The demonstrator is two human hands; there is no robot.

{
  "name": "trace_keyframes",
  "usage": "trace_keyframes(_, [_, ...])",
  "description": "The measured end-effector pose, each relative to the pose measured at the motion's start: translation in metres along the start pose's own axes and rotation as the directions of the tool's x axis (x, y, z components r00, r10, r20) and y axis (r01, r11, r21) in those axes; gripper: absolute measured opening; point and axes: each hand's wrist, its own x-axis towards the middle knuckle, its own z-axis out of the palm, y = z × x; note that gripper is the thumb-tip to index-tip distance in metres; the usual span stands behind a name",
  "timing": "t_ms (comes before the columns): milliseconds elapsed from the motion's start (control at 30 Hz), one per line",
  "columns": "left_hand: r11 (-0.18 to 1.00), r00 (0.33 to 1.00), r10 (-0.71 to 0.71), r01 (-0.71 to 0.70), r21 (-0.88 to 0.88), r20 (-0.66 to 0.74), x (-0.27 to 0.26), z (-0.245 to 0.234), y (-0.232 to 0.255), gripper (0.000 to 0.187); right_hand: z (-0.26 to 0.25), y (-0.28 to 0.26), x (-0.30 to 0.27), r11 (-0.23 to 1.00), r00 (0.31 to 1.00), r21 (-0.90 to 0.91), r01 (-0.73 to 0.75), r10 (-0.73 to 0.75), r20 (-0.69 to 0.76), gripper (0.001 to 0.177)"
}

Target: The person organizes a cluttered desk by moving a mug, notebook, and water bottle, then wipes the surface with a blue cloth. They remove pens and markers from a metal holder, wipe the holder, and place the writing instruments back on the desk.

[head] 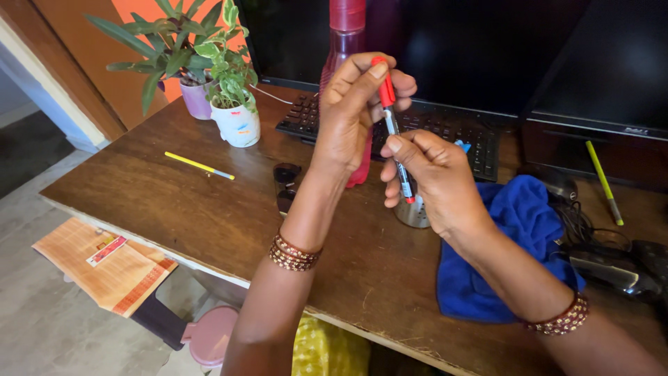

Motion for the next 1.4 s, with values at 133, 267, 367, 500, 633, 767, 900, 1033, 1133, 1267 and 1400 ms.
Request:
trace_keyframes(133, [0.998,0.993,0.027,-0.021,0.059,-0.114,-0.009,-0.001,0.006,0.018,0.008,0.002,0.000,0.995,0.999,-0.090,0.041,-0.042,-0.010,0.018])
trace_keyframes(267, [0.999,0.976,0.012,-0.003,0.041,-0.215,-0.014,-0.010,0.005,0.015,0.014,0.010,0.001,0.982,0.998,-0.182,0.055,-0.060,-0.024,0.018])
trace_keyframes(367, [0.998,0.949,0.007,0.011,0.055,-0.317,-0.017,-0.018,-0.002,0.013,0.021,0.016,0.004,0.930,0.990,-0.356,0.085,-0.119,-0.074,0.018])
trace_keyframes(500, [0.994,0.926,0.040,0.001,0.110,-0.375,-0.017,-0.033,-0.012,0.012,0.025,0.026,0.007,0.587,0.867,-0.739,0.330,-0.498,-0.008,0.020])
trace_keyframes(633, [0.989,0.933,0.000,0.054,0.140,-0.359,-0.018,-0.046,-0.019,0.014,0.017,0.041,0.012,0.349,0.754,-0.820,0.453,-0.641,0.144,0.024])
trace_keyframes(767, [0.964,0.957,-0.162,0.206,0.168,-0.242,-0.019,-0.053,-0.020,0.018,0.016,0.057,0.015,0.577,0.889,-0.770,0.271,-0.457,-0.029,0.021])
trace_keyframes(900, [0.975,0.966,-0.216,0.221,0.015,-0.139,-0.024,-0.056,-0.011,0.029,0.023,0.069,0.014,0.946,0.994,-0.306,0.108,-0.108,0.017,0.020])
trace_keyframes(1033, [0.925,0.948,-0.297,0.316,-0.213,0.115,-0.032,-0.057,0.007,0.048,0.023,0.061,0.001,0.982,0.957,0.154,-0.112,0.065,0.282,0.035])
trace_keyframes(1133, [0.896,0.939,-0.283,0.331,-0.297,0.195,-0.040,-0.054,0.006,0.046,0.033,0.051,-0.009,0.936,0.914,0.276,-0.218,0.098,0.393,0.040])
trace_keyframes(1267, [0.895,0.950,-0.236,0.295,-0.335,0.204,-0.043,-0.060,0.001,0.037,0.037,0.050,-0.012,0.889,0.881,0.306,-0.341,0.189,0.434,0.034])
trace_keyframes(1400, [0.937,0.960,-0.278,0.263,-0.230,-0.035,-0.033,-0.068,-0.009,0.034,0.032,0.065,0.007,0.927,0.920,0.249,-0.279,0.184,0.347,0.031])
